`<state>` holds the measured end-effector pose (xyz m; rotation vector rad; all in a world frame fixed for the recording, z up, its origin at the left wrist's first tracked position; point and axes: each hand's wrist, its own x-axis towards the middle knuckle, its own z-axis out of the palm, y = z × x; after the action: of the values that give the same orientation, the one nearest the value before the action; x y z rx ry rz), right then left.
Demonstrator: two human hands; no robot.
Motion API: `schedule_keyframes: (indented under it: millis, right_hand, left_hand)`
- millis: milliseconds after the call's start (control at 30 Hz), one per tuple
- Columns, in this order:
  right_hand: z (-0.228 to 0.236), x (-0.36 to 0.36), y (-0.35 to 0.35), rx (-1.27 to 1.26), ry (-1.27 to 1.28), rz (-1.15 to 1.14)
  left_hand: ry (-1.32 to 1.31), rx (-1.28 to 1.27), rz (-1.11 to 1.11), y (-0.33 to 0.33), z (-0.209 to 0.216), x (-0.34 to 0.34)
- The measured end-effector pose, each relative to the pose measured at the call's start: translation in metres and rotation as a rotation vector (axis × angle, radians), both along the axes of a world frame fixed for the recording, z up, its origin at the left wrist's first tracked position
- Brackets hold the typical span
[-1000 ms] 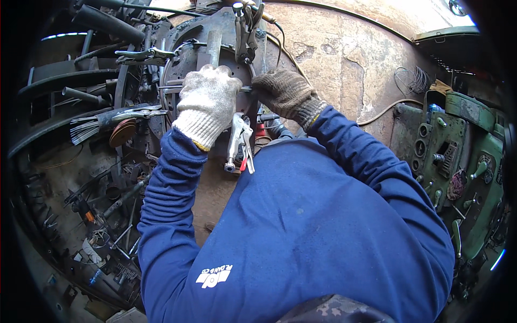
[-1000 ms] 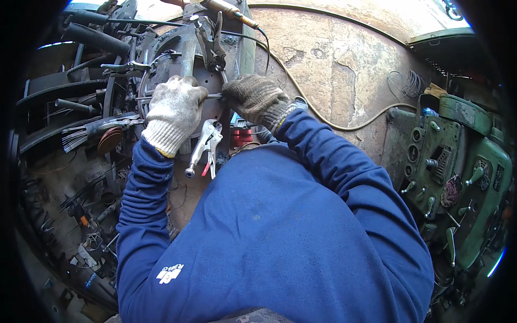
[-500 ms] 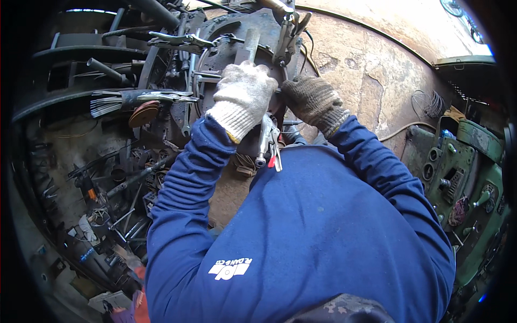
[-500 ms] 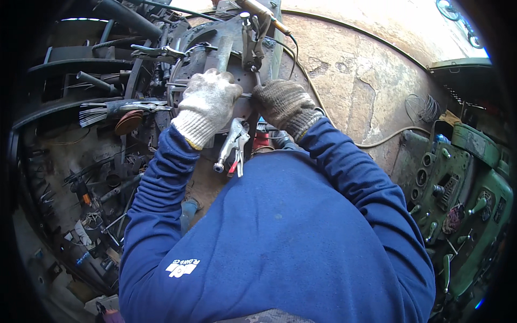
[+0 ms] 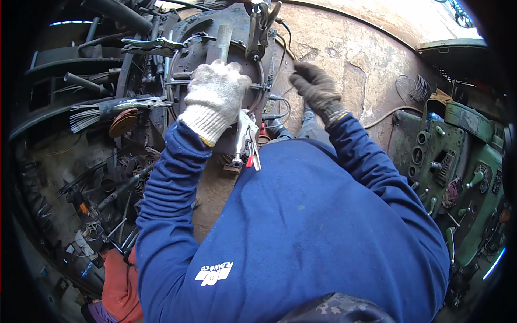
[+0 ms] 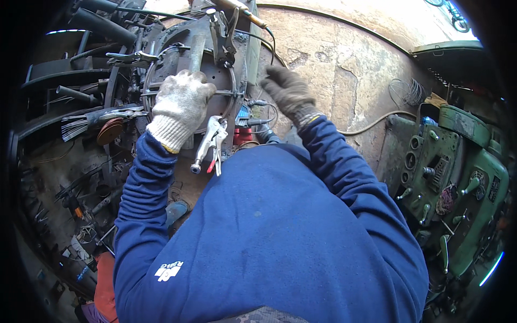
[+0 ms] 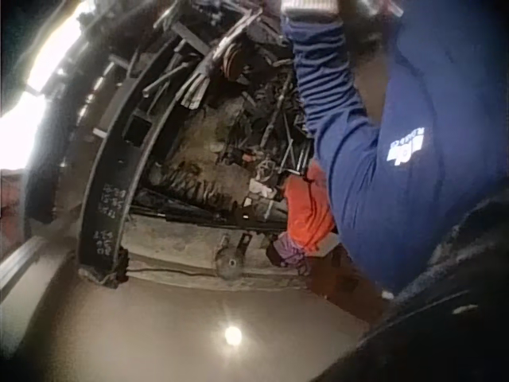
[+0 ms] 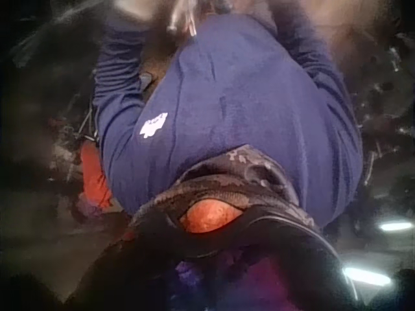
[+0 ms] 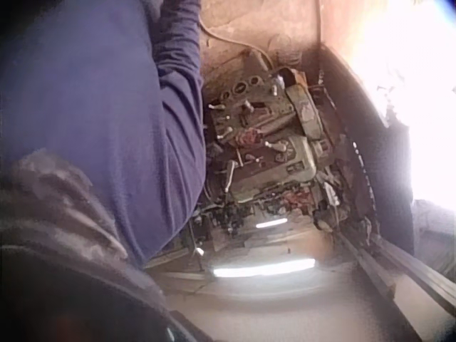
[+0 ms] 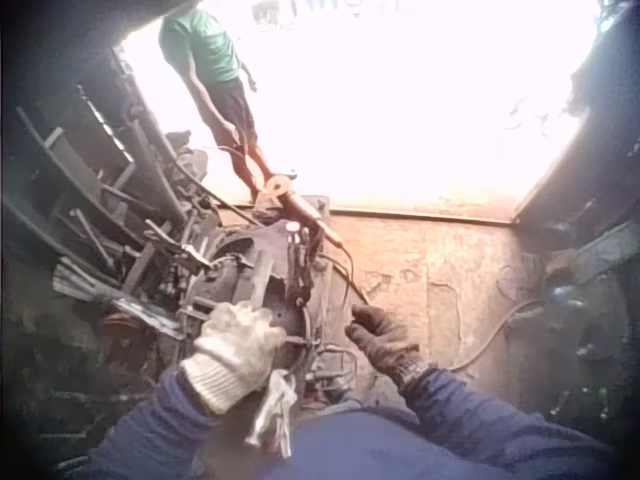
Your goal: The person aligns and clamps metal pieces onto a metal frame using locking pliers, welds the joints using an arc welder, and grinds the metal using an angle grinder.
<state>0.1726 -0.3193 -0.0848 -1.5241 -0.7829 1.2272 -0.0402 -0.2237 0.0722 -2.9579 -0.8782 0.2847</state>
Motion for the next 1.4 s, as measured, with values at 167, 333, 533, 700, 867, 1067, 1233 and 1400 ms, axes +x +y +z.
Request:
schedule_keyframes:
  millis: [167, 333, 533, 700, 867, 1067, 1233, 1400]
  right_hand:
    - [-0.063, 0.061, -0.050, -0.235, -0.145, -0.163]
    - [-0.074, 0.072, -0.086, -0.370, -0.136, -0.195]
    - [-0.072, 0.062, -0.090, -0.439, -0.149, -0.121]
    - [-0.071, 0.059, -0.086, -0.383, -0.172, -0.057]
    - [-0.065, 0.050, -0.074, -0.348, -0.209, 0.017]
    - [-0.008, 0.009, -0.032, 0.088, -0.366, 0.178]
    - [0.023, -0.011, 0.004, 0.336, -0.608, 0.372]
    - [0.027, -0.023, 0.021, 0.496, -0.713, 0.464]
  left_hand:
    - [-0.023, -0.032, -0.026, 0.002, 0.001, 0.000]
    - [-0.012, -0.044, -0.036, 0.003, 0.003, -0.001]
    - [0.062, -0.062, -0.028, 0.004, 0.006, 0.004]
    - [0.054, -0.057, -0.033, 0.003, 0.007, 0.005]
    - [0.039, -0.060, -0.043, 0.004, 0.007, 0.005]
    - [0.018, -0.084, -0.045, 0.005, 0.006, 0.005]
    - [-0.028, -0.087, -0.035, 0.004, 0.005, 0.003]
    - [-0.006, -0.101, -0.045, 0.006, 0.006, 0.006]
